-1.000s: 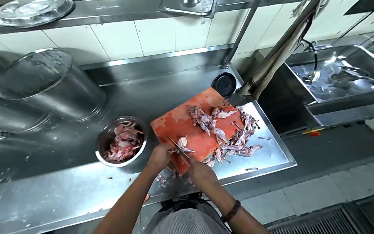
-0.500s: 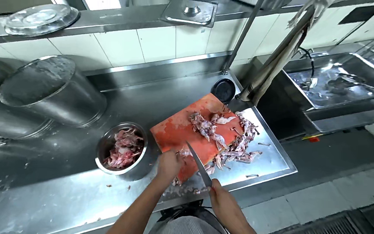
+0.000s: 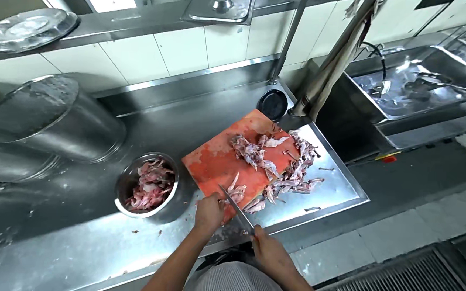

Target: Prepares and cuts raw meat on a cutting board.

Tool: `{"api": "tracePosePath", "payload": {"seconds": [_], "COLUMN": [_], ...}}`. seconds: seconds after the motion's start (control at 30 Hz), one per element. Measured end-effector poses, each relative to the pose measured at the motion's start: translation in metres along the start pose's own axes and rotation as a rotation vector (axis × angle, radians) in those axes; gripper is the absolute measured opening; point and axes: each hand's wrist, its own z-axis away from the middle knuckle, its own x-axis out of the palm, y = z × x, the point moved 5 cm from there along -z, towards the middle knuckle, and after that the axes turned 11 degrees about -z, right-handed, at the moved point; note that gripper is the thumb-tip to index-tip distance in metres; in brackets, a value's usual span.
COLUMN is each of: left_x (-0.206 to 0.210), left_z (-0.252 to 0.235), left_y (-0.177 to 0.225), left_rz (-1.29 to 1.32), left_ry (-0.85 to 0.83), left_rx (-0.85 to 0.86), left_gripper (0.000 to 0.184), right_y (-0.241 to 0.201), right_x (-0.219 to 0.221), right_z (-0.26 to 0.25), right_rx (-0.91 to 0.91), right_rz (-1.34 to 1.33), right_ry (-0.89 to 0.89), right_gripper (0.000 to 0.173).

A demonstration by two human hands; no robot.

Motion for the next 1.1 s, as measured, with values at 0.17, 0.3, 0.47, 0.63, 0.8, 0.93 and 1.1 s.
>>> {"api": "tracePosePath", "payload": {"seconds": [0.17,0.3,0.47,0.63,0.8,0.93,1.1], "left_x": [0.013,0.015,0.018,0.029,0.03,0.014,-0.027], "left_z": [0.001,0.001,-0.001,-0.008,0.011,0.015,0.006], "left_y": [-0.005,-0.011,-0.021,-0.056,-0.075,-0.032,0.072], "left_rz": [0.014,0.019,0.043,0.463,0.714,0.64,0.72], "left_ry": [0.027,0.068,0.101,0.061,0.091,0.057,-0.061], "left_rx": [0.023,0.036,-0.032,-0.112,-0.091,0.074,0.414], "left_gripper": [0.03,0.031,0.032,0.033,0.027,0.027,0.032], "right_y": [-0.016,-0.031,0.002,0.038,0.035,0.064,0.115], "right_x": [-0.002,-0.003,0.007,0.015,-0.008,-0.02,-0.022], "right_z": [-0.003,-0.022,0.001,0.017,0.031,0.054,0.05], "right_rx": [0.039,-0.027,0.068,0.139,-0.031,-0.144,-0.034], "right_rz": [0.098,0.104,0.129,0.131,0.084,-0.183,-0.434], "right_ry": [0.013,0.037,-0.011,-0.036,0.035,0.313,0.499], "right_gripper": [0.038,0.039,0.044,0.045,0.04,0.035,0.034]}}
